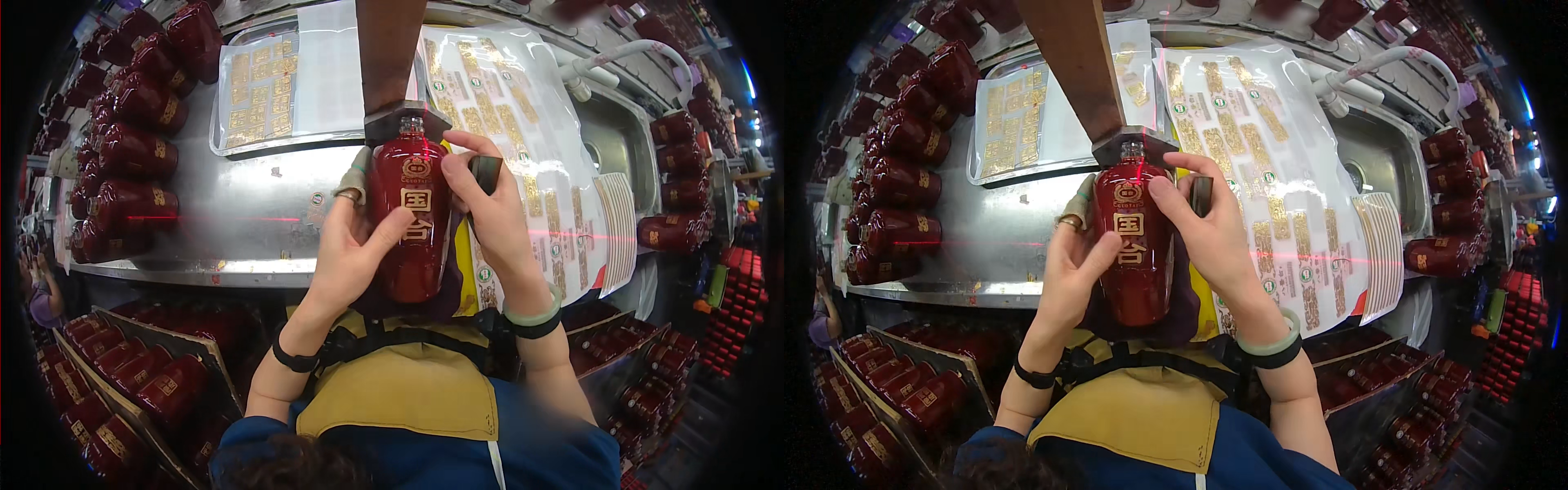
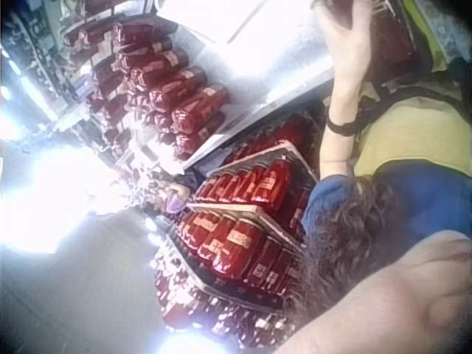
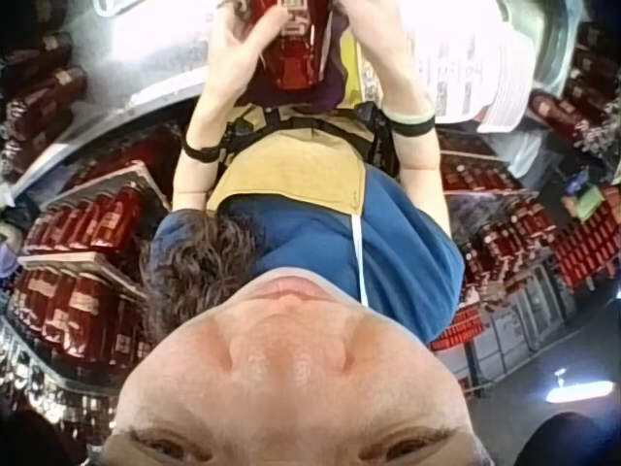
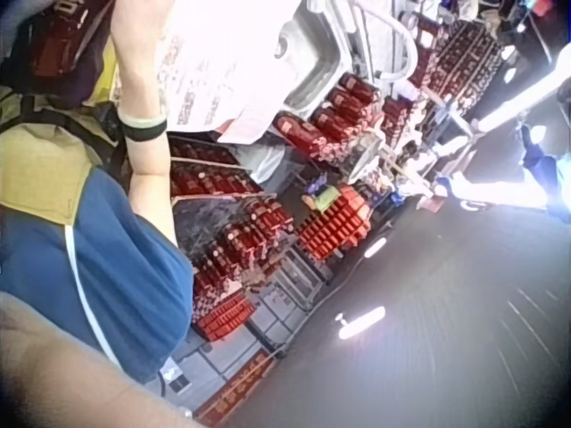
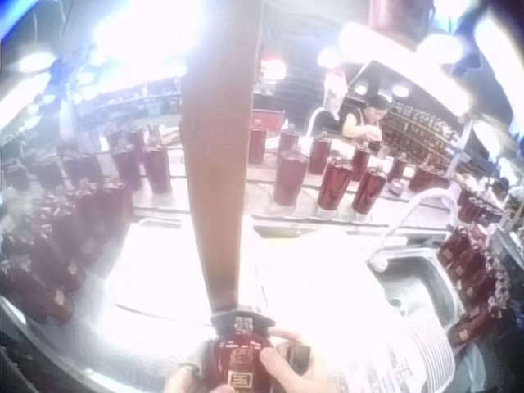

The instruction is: Manually applying decorative labels and security seals to red liquor bottles.

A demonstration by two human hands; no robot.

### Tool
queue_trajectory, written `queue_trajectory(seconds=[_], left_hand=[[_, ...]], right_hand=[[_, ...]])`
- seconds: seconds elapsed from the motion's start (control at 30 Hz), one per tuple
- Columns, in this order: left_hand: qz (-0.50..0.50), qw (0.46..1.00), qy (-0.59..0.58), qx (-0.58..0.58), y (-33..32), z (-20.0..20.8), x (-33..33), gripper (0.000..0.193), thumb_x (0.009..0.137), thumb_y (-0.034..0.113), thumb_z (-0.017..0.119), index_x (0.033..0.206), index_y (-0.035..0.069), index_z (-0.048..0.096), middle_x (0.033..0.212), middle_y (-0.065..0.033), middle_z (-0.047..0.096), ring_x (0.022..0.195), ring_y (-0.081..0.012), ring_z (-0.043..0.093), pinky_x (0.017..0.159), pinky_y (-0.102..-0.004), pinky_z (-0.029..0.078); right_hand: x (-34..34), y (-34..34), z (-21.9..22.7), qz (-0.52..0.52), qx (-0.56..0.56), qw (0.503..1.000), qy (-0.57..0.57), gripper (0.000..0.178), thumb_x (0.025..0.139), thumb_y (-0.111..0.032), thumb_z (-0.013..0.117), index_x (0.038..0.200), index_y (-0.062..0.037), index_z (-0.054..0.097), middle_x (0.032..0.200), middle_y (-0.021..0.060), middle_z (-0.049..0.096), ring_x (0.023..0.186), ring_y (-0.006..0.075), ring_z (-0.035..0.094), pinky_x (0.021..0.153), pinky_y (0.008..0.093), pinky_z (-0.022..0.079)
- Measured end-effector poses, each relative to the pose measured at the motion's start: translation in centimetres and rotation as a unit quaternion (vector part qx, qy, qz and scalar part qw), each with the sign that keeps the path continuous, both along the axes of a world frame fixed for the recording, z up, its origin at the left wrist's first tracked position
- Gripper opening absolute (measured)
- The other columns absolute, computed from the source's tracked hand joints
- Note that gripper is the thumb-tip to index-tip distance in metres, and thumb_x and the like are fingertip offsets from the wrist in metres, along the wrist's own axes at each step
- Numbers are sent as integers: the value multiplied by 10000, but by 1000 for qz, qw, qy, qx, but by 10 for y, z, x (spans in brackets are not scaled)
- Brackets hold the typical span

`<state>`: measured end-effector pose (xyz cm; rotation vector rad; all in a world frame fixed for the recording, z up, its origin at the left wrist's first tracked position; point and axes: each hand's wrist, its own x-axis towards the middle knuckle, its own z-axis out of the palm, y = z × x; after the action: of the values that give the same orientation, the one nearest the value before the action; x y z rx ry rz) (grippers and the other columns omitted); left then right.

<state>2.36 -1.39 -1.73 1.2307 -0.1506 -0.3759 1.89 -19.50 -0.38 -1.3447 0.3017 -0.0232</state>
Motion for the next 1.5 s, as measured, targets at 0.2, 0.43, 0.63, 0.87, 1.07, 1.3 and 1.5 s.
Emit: queue_trajectory(seconds=[0.2, 0.43, 0.63, 0.87, 1.07, 1.3, 1.5], left_hand=[[-11, 998, 66, -20, -1, 1, 11, 735, 1004, 101, 669, 1582, -59, 244, 1508, -155, 468, 1359, -205, 496, 1146, -363, 413], [-3, 997, 68, -31, -2, 2, 10, 732, 1002, 103, 675, 1577, -58, 251, 1502, -157, 474, 1355, -204, 499, 1144, -364, 417], [-3, 997, 71, -28, -2, 2, 10, 730, 1005, 108, 672, 1576, -61, 250, 1494, -160, 481, 1354, -205, 501, 1143, -365, 418], [-4, 997, 68, -24, -2, 1, 11, 720, 1004, 99, 670, 1572, -65, 259, 1483, -162, 493, 1343, -203, 510, 1139, -363, 422], [5, 998, 54, -17, -4, 1, 10, 714, 1000, 91, 672, 1566, -72, 269, 1483, -171, 491, 1340, -206, 514, 1134, -363, 428], [4, 999, 43, -16, -4, 1, 11, 719, 999, 89, 672, 1558, -96, 260, 1479, -188, 489, 1342, -220, 513, 1134, -370, 430], [6, 999, 39, 0, -4, 3, 11, 705, 997, 83, 670, 1549, -100, 272, 1474, -188, 492, 1339, -221, 516, 1134, -368, 429]], right_hand=[[-24, 7, -9, 19, -42, 999, 2, 583, 946, -156, 765, 1451, -47, 495, 816, -71, 463, 743, 16, 440, 680, 182, 369], [-24, 9, -11, 11, -46, 999, -7, 628, 924, -165, 793, 1462, -64, 484, 839, -69, 448, 766, 31, 438, 689, 192, 376], [-25, 9, -13, 12, -46, 999, -7, 634, 922, -172, 796, 1462, -58, 483, 838, -69, 440, 764, 32, 431, 692, 195, 372], [-25, 9, -14, 11, -53, 998, -10, 641, 916, -166, 800, 1463, -55, 484, 844, -66, 445, 768, 34, 435, 695, 195, 375], [-25, 9, -12, 10, -66, 998, -12, 634, 913, -161, 799, 1457, -53, 490, 837, -66, 446, 772, 32, 442, 696, 194, 377], [-25, 7, -15, 14, -65, 998, -13, 624, 913, -162, 795, 1448, -52, 492, 839, -64, 449, 765, 32, 436, 686, 196, 376], [-23, 11, -8, 12, -77, 997, -2, 630, 915, -170, 794, 1446, -52, 476, 841, -62, 439, 760, 30, 425, 678, 193, 372]])
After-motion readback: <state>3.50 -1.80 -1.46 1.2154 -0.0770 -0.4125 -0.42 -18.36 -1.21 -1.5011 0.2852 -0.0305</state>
